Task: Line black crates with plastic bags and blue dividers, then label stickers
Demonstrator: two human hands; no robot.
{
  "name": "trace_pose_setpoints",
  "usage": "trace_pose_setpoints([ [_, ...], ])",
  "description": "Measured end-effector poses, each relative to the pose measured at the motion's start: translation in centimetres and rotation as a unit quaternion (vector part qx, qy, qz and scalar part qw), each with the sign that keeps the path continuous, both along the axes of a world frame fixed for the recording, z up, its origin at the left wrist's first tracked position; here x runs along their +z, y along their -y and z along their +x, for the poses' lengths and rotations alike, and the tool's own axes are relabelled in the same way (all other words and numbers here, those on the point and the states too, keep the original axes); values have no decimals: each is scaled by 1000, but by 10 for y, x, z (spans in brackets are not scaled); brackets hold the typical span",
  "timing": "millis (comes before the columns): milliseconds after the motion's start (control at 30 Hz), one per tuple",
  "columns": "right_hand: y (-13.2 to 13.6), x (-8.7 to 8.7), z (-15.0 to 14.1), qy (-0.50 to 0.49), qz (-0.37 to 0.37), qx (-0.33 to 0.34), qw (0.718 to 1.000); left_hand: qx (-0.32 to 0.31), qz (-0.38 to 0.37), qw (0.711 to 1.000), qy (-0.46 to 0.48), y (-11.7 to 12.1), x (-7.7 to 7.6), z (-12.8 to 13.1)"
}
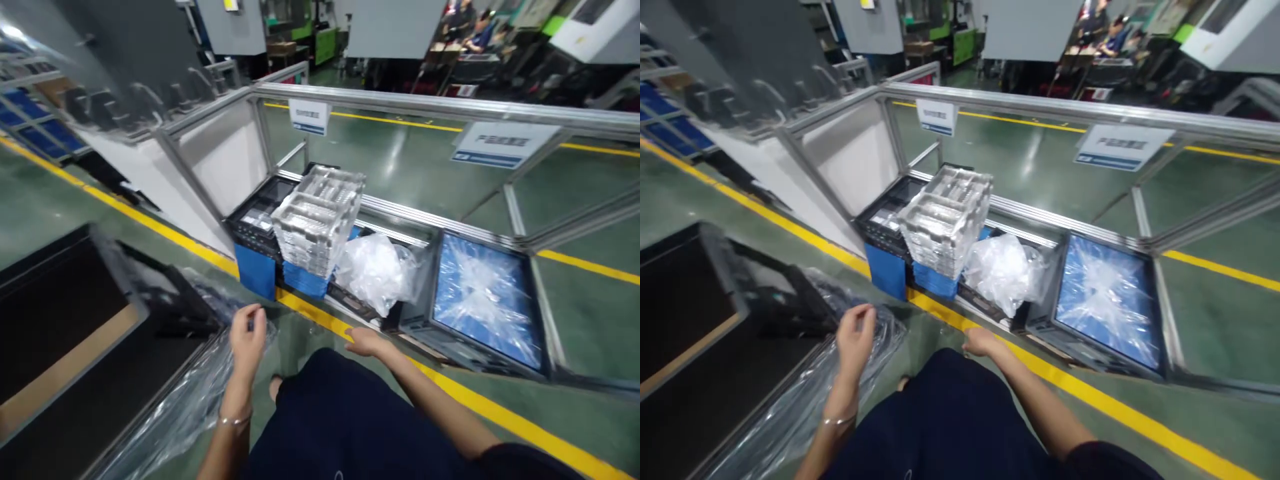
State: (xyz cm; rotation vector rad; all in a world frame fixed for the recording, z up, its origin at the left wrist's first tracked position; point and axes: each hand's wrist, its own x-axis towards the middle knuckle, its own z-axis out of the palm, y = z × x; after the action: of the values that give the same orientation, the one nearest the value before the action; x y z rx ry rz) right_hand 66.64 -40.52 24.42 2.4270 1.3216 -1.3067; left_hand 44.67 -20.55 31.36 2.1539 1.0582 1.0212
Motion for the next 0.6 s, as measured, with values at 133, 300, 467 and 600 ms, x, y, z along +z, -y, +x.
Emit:
trace_pose_setpoints([
  [133,13,-8,34,-2,22,-64,998,-267,-160,932,-186,38,-36,142],
  [300,35,-5,66,-3,50,-186,981,-425,-147,822,-348,96,-80,281],
  [467,94,-14,65,-35,66,-370,926,-456,-99,777,-423,153,-107,395],
  [600,150,-41,36,-56,24,-575,816,-513,-70,757,-397,167,-105,447],
])
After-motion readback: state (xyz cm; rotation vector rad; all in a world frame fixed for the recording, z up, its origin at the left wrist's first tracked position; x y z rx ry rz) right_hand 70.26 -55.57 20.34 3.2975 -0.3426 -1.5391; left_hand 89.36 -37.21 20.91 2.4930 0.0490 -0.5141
